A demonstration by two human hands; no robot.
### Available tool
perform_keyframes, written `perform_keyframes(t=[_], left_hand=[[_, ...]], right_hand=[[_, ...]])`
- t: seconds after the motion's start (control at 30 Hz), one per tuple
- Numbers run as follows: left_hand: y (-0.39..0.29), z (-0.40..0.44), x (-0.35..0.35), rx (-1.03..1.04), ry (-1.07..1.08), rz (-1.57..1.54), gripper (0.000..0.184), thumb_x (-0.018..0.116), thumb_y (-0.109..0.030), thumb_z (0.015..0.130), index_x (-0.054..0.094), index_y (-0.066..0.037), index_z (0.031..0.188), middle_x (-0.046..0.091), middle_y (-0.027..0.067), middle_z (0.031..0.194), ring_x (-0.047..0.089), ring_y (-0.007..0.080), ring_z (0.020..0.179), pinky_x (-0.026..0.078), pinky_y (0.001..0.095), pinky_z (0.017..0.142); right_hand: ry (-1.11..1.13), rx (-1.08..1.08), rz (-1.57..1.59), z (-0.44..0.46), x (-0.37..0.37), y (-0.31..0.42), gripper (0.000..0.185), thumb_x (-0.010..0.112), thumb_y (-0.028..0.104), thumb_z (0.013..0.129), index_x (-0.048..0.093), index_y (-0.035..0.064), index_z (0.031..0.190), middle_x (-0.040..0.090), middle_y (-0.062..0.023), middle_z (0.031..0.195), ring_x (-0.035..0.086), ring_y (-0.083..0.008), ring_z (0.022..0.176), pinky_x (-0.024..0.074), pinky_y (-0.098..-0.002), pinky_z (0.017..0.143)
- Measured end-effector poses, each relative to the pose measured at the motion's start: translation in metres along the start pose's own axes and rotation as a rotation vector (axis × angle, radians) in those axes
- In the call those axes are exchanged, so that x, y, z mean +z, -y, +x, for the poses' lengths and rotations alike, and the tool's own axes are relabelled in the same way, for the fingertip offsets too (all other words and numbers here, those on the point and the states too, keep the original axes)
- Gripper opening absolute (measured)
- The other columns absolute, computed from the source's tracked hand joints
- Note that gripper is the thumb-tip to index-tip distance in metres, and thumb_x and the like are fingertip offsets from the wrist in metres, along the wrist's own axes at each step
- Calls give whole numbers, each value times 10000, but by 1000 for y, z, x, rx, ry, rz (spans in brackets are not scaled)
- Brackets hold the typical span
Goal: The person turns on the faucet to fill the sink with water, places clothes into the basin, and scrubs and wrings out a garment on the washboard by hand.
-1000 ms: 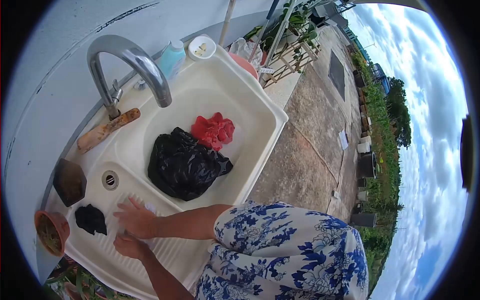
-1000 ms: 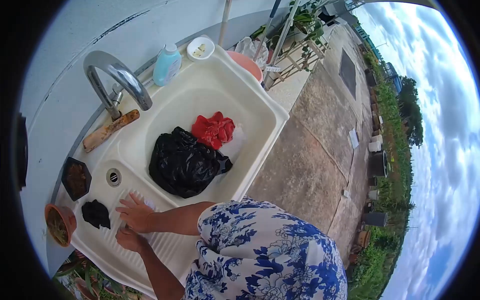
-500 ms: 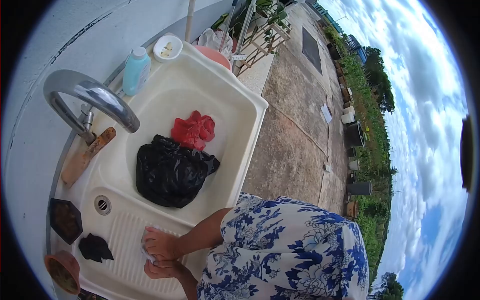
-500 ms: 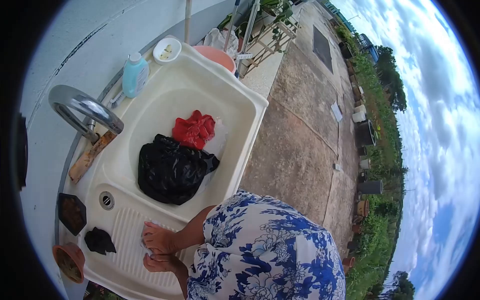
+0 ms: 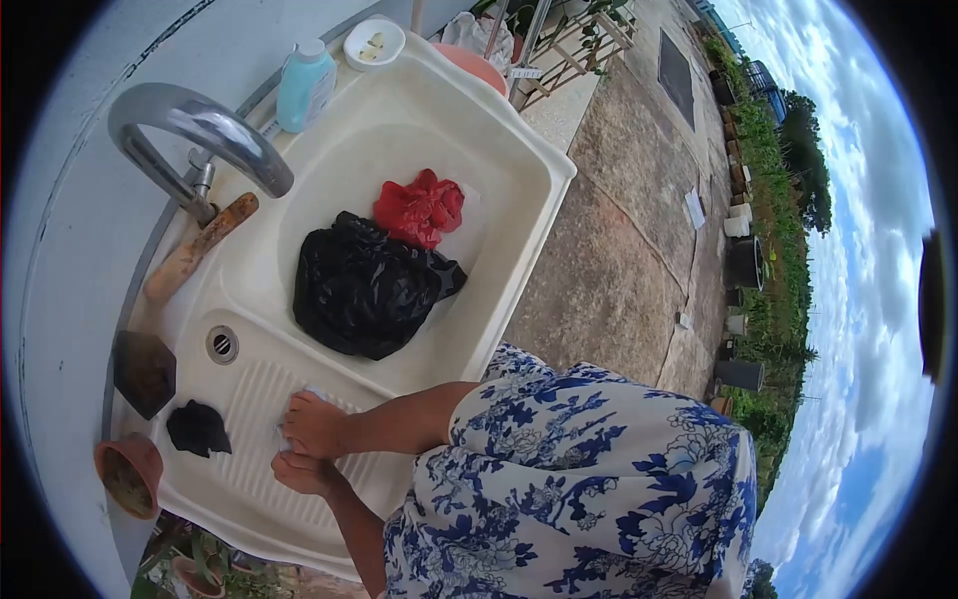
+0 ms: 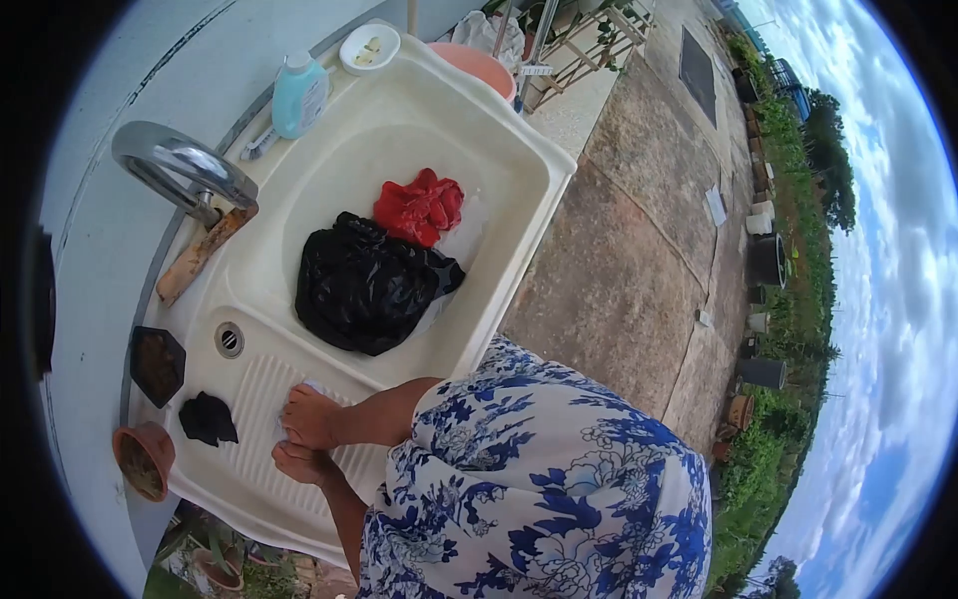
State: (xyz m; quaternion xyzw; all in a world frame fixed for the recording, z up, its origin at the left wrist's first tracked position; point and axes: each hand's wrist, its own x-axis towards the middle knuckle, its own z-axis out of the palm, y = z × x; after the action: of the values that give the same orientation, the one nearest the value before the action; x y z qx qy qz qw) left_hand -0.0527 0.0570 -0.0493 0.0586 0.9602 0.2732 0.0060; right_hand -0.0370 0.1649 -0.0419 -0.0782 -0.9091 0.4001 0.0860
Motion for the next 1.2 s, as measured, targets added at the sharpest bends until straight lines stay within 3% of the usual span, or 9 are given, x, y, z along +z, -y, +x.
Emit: perform_keyframes(t=[0.2,0.27,0.43,0.53,0.73,0.9,0.97,1.07,1.2], left_hand=[[-2,14,3,-134,-55,17,299,397,-229,856,578,6,820,609,201,865,565,415,762,446,494,676],[-1,14,0,-323,-116,-135,296,422,-236,880,583,8,833,613,222,861,576,413,792,450,490,690],[-28,-37,-47,-521,-148,-198,379,510,-344,881,580,25,936,582,228,895,552,371,825,438,432,742],[-23,-77,-55,75,-120,125,495,608,-414,817,567,22,1048,505,231,1032,488,365,921,418,439,789],[32,-73,-17,-502,-44,-306,442,623,-308,817,534,-4,1126,439,243,1067,462,377,965,407,437,836],[23,-66,-26,-567,-13,-153,392,592,-286,836,542,26,1068,523,249,988,539,368,916,429,462,830],[21,-70,-24,-389,21,36,347,584,-259,832,552,34,1014,562,188,899,582,310,792,492,452,687],[-23,-75,-72,-860,274,-580,269,553,-217,817,556,17,949,544,65,731,531,150,541,364,258,322],[-26,-93,-91,-1006,225,-1097,242,526,-229,874,534,-24,1004,612,75,800,537,133,532,310,230,342]], right_hand=[[394,-53,130,13,-18,-23,246,500,306,838,634,102,861,618,-71,913,514,-257,994,349,-396,906],[379,-196,96,-3,-50,-26,345,593,282,814,561,114,1114,573,-75,1097,495,-243,1059,351,-390,941],[396,-193,-249,-56,-97,1,439,625,294,775,511,199,1189,531,-43,1133,488,-239,1033,397,-375,877],[473,-133,-289,-71,-97,-12,450,620,261,774,489,197,1199,531,-64,1102,510,-258,983,443,-375,824],[437,-69,-166,-69,-90,-21,509,654,222,743,442,171,1203,510,-100,1027,523,-296,951,473,-384,802],[414,-111,-118,-71,-101,-23,564,692,194,707,428,139,1203,495,-106,1049,521,-306,967,459,-384,833],[408,-189,-92,-73,-100,-34,546,665,192,733,418,124,1215,500,-114,1032,520,-302,978,451,-376,847],[557,-19,-34,-61,-97,-48,430,588,210,783,476,115,1188,527,-131,1016,537,-306,972,452,-386,843],[603,34,-37,-54,-124,-63,337,505,237,813,581,104,1114,569,-159,992,560,-320,947,453,-394,835]])
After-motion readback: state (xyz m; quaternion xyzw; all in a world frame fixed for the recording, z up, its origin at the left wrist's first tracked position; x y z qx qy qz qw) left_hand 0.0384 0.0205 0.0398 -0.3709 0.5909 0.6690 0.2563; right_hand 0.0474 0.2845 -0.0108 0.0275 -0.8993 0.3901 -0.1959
